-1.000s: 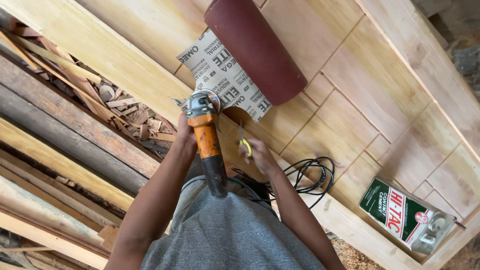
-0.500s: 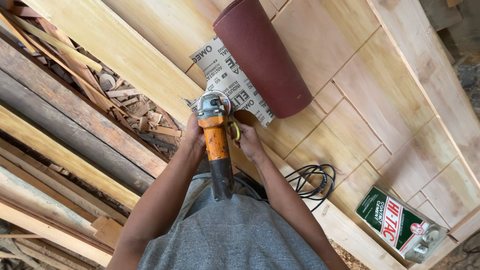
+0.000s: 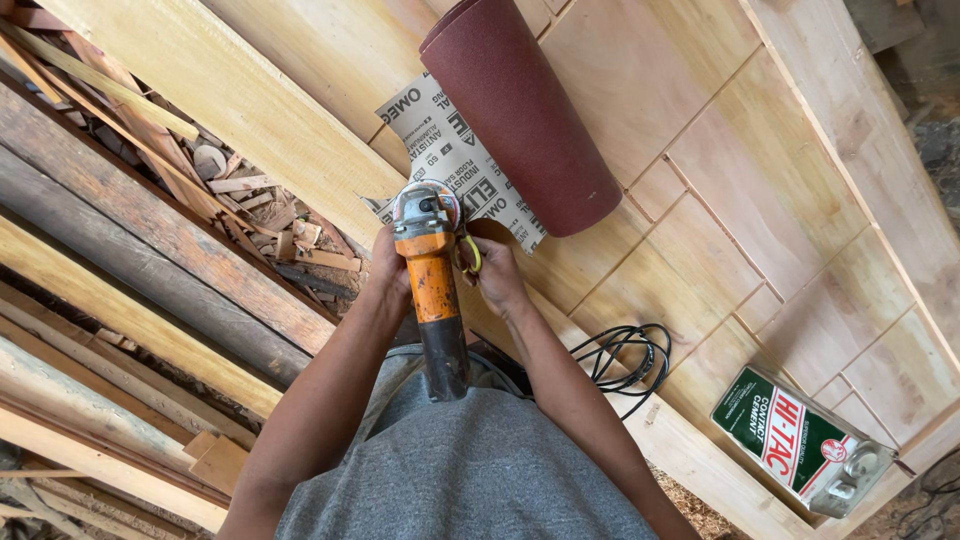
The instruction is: The person cuts a piece of sandpaper with scissors, pours contact cement onto an angle grinder's sanding disc, and presses the sandpaper onto the disc to adhere it. The person then places the tools and materials on the workbench.
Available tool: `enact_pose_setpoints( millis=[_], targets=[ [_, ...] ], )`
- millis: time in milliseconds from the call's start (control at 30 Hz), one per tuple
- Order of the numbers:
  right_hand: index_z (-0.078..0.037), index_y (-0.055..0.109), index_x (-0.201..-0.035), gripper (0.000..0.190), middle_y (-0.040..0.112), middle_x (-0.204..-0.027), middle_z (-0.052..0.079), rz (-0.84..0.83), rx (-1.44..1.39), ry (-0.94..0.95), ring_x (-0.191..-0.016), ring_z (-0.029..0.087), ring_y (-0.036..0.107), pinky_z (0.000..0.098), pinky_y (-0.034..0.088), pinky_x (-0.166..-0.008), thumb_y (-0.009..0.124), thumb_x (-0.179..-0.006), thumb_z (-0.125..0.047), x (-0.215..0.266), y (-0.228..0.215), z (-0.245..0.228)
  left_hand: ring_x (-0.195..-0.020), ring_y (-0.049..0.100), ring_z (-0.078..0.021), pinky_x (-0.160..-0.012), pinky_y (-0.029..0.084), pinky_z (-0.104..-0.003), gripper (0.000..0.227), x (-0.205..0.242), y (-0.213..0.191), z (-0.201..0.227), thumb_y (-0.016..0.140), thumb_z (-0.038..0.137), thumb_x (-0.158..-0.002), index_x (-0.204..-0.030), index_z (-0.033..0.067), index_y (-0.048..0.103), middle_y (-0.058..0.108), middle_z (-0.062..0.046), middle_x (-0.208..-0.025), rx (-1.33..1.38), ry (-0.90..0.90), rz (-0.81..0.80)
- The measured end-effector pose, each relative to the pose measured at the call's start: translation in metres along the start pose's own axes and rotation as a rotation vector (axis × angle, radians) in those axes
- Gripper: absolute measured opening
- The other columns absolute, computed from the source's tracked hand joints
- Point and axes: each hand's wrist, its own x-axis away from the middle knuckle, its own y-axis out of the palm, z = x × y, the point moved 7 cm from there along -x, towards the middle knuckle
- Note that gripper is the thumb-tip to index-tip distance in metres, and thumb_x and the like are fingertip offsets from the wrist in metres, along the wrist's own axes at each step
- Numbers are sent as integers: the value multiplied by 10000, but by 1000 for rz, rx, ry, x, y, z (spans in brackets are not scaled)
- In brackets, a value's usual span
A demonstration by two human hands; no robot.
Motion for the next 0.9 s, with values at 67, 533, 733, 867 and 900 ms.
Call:
enact_pose_setpoints(
  millis=[67, 533, 733, 867, 900],
  targets=[
    [-39, 745, -977, 244, 647, -758, -17, 3, -11, -28, -584, 40, 521, 209, 415, -497, 723, -994, -282, -4, 1, -2, -861, 746, -269, -763, 656, -410, 350, -2, 3, 3, 368, 122, -1037, -1211, -63, 609, 718, -195, -1015, -10, 6, -15],
    [-25, 766, -961, 210, 673, -706, 16, 111, -77, -81, -538, 51, 549, 205, 422, -449, 784, -925, -231, -16, 0, -1, -850, 741, -254, -761, 651, -394, 320, -23, -34, 6, 397, 125, -1042, -1169, -61, 624, 721, -179, -997, -24, -7, -43],
    [-27, 768, -974, 205, 661, -678, 12, 192, -45, -3, -504, 49, 530, 197, 392, -410, 786, -886, -212, -17, -2, 2, -850, 738, -260, -760, 653, -400, 330, -24, -33, 13, 386, 125, -1037, -1177, -63, 619, 720, -184, -993, -56, -28, -72],
    [-6, 748, -959, 212, 666, -711, 9, 141, -147, 5, -541, 51, 547, 203, 435, -452, 775, -915, -211, -25, 3, 3, -877, 743, -258, -776, 654, -396, 343, -18, -28, 19, 386, 95, -1038, -1227, -83, 611, 720, -205, -1029, -66, -2, -15],
    [-5, 748, -963, 209, 665, -711, 10, 143, -148, 7, -541, 52, 545, 202, 434, -452, 773, -917, -207, -26, 3, 4, -874, 743, -258, -769, 653, -394, 345, -17, -25, 20, 387, 94, -1040, -1235, -84, 609, 718, -203, -1029, -66, -4, -40]
  ],
)
